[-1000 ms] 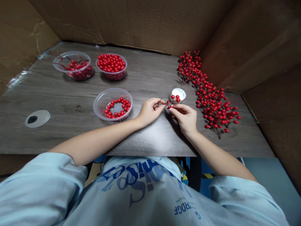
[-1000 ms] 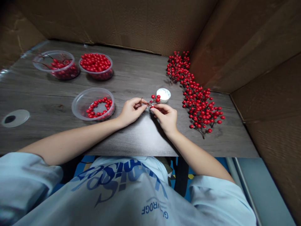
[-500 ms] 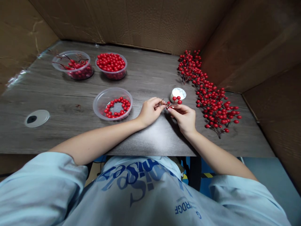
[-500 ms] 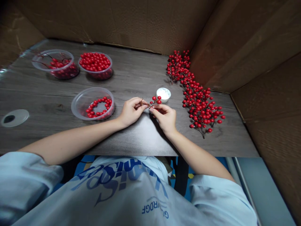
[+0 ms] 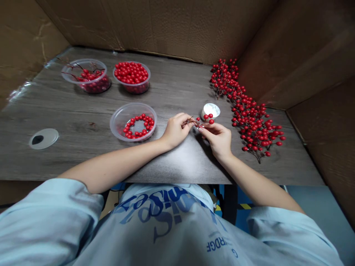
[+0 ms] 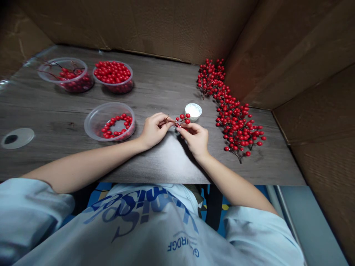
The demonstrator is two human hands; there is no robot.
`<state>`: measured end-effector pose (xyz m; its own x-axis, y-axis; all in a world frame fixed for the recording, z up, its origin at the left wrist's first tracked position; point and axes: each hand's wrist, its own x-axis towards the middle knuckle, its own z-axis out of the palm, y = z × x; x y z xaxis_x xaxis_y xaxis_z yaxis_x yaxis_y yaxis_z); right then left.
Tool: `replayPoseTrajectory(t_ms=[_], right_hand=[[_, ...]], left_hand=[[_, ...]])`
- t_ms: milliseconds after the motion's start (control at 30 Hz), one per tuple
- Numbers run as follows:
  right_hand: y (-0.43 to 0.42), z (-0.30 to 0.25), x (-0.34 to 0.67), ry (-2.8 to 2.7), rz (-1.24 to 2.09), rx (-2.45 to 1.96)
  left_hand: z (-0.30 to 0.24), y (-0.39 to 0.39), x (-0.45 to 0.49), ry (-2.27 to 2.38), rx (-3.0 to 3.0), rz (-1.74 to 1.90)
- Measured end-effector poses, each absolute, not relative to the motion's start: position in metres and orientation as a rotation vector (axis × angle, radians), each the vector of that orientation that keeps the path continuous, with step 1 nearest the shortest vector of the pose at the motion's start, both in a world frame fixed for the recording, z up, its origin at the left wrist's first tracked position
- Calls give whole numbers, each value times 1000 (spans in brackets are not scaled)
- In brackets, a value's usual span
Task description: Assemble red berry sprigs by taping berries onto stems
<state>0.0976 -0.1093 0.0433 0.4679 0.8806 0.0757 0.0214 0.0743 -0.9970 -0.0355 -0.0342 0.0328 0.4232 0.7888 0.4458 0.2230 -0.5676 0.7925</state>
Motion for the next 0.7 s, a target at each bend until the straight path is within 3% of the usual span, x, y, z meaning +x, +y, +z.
replayPoseTrajectory(t_ms=[700], right_hand=[[-111,45,98,-927,783,-1377]], left_hand=[[31,-34,-37,815,2123,1105]])
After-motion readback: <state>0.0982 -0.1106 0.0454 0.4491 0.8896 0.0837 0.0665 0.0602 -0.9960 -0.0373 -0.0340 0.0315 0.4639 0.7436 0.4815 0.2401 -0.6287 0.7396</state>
